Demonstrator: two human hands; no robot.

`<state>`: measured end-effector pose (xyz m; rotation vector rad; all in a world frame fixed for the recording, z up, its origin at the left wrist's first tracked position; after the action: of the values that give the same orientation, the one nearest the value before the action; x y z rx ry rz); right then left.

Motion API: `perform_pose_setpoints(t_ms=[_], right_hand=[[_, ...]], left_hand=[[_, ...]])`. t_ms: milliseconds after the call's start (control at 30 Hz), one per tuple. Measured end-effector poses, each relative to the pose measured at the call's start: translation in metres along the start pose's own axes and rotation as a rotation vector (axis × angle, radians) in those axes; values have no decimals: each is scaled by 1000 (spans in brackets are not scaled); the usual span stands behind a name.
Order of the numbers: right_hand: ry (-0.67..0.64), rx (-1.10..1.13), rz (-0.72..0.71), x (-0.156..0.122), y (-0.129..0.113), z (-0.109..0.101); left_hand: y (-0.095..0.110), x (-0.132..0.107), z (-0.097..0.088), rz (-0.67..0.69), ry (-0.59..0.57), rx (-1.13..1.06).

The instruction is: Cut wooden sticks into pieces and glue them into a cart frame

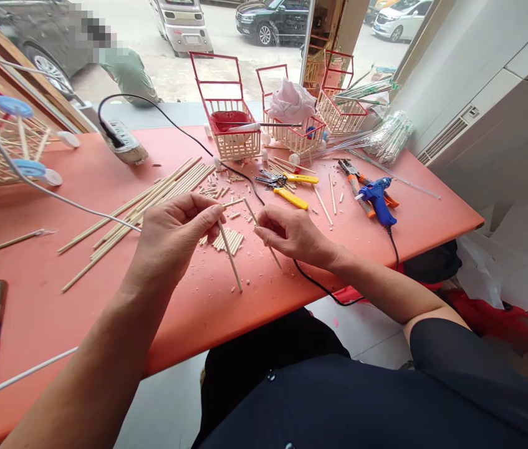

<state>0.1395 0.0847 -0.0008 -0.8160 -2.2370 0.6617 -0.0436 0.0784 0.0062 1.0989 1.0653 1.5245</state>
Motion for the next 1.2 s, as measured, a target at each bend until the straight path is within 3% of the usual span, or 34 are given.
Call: perform_pose_setpoints(t_ms=[1200], right_hand=[[2, -2, -23, 0, -1, 0]], left_hand=[[1, -1, 1, 2, -5, 8]])
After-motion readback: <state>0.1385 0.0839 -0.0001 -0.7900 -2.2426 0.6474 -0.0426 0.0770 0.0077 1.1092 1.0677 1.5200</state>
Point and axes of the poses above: each hand's wrist, its own x-axis towards the middle knuckle, its own z-axis out of the palm, y = z × x, the point moved 10 cm from there along x, towards the middle knuckle, and after that the axes turned 13 degrees about -x, right-handed, at the moved point
